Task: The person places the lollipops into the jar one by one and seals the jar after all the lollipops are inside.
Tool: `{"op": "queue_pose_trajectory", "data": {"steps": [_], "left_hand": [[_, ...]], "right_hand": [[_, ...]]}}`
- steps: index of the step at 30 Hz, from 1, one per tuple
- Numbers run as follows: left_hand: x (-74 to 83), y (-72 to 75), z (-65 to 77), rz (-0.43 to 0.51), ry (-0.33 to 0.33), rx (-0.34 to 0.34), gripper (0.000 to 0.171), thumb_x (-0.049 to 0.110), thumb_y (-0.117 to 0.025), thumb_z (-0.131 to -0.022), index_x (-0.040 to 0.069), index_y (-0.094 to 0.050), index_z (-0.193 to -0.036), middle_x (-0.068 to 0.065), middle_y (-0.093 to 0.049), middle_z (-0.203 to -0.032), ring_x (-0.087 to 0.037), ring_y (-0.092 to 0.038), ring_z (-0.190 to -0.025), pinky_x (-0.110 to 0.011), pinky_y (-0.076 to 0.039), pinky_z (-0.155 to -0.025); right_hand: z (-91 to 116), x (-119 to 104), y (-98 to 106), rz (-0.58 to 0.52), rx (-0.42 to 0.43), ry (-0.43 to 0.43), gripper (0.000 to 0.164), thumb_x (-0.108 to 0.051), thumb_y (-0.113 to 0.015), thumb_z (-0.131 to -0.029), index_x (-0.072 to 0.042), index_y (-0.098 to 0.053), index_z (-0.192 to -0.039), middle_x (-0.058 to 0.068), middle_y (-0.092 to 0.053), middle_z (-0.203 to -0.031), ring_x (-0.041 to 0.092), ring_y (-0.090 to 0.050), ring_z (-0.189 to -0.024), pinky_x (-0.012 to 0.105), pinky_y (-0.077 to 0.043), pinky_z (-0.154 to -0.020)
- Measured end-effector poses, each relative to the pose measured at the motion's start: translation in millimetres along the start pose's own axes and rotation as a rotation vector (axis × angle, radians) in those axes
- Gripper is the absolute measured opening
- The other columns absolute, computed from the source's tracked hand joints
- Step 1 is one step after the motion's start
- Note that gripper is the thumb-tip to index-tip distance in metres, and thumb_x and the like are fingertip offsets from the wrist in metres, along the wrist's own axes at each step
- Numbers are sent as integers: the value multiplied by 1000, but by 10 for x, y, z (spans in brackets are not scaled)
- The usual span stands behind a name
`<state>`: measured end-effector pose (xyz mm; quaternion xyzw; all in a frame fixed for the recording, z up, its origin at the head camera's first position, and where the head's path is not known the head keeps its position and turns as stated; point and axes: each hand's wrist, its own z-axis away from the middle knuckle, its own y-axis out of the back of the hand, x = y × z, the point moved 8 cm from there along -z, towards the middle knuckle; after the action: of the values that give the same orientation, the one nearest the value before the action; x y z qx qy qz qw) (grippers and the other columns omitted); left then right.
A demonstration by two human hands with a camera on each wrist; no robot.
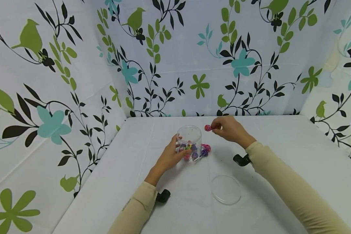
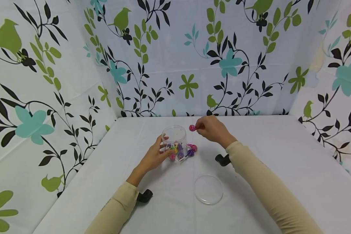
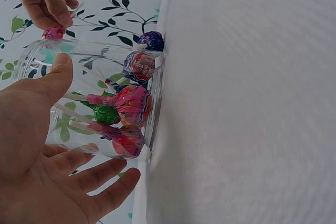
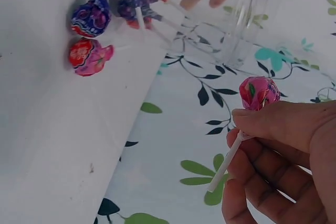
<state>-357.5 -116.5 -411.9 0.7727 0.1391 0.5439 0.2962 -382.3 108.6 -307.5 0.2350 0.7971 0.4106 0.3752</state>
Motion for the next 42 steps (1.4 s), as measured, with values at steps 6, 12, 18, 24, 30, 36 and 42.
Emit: {"op": "queue_pose_trajectory", "data": {"steps": [6, 12, 18, 24, 30, 36, 42], "left_hand": [[-8, 11, -4, 9, 7, 0, 97, 45, -74, -97, 8, -16, -165, -12, -41, -161, -38, -49, -140, -55, -41, -112], [-23, 5, -8, 14, 15, -5, 96, 45, -74, -98, 8, -17, -165, -13, -40, -161, -38, -49, -140, -55, -41, -112], [-30, 2, -6, 14, 32, -5, 96, 46, -74, -97, 9, -18, -165, -11, -41, -162, -37, -48, -141, -56, -41, -112], [-30, 2, -8, 15, 30, -6, 93, 41, -74, -98, 9, -18, -165, -11, -41, -161, -37, -48, -141, -56, -40, -112], [-18, -11, -5, 14, 18, -14, 93, 45, -73, -98, 10, -18, -165, -12, -41, -161, -38, -48, -141, -56, -40, -112], [-7, -12, 4, 28, 12, -21, 95, 47, -73, -98, 10, -18, -165, -15, -42, -160, -41, -48, -140, -57, -41, -111], [5, 7, 2, 11, 17, -16, 96, 47, -73, -97, 9, -17, -166, -15, -42, -160, -40, -48, -140, -56, -41, -112]], "right_hand": [[-73, -210, 76, 1, 19, 45, 8, -1, -76, -92, -2, -79, -100, 6, -73, -91, 22, -66, -83, 41, -58, -72], [-117, -368, 67, -1, 16, 70, 7, -1, -77, -92, -1, -78, -99, 6, -73, -92, 22, -66, -84, 41, -59, -74], [-165, -486, 25, 16, 8, 99, 8, -2, -77, -92, -2, -78, -100, 6, -74, -93, 23, -67, -85, 41, -59, -76], [-227, -578, -51, 28, -23, 98, 8, -3, -76, -93, -4, -79, -101, 4, -73, -95, 22, -67, -88, 40, -60, -78], [-274, -676, -140, 59, -47, 118, 12, -3, -75, -94, -3, -79, -105, 5, -74, -98, 23, -68, -90, 39, -60, -80], [-286, -682, -172, 64, -56, 115, 24, -1, -74, -95, 1, -76, -119, 11, -75, -109, 30, -69, -101, 42, -60, -83], [-257, -562, -106, 45, -13, 88, 19, -1, -71, -97, 1, -77, -115, 12, -75, -108, 28, -69, -100, 43, -60, -84]]}}
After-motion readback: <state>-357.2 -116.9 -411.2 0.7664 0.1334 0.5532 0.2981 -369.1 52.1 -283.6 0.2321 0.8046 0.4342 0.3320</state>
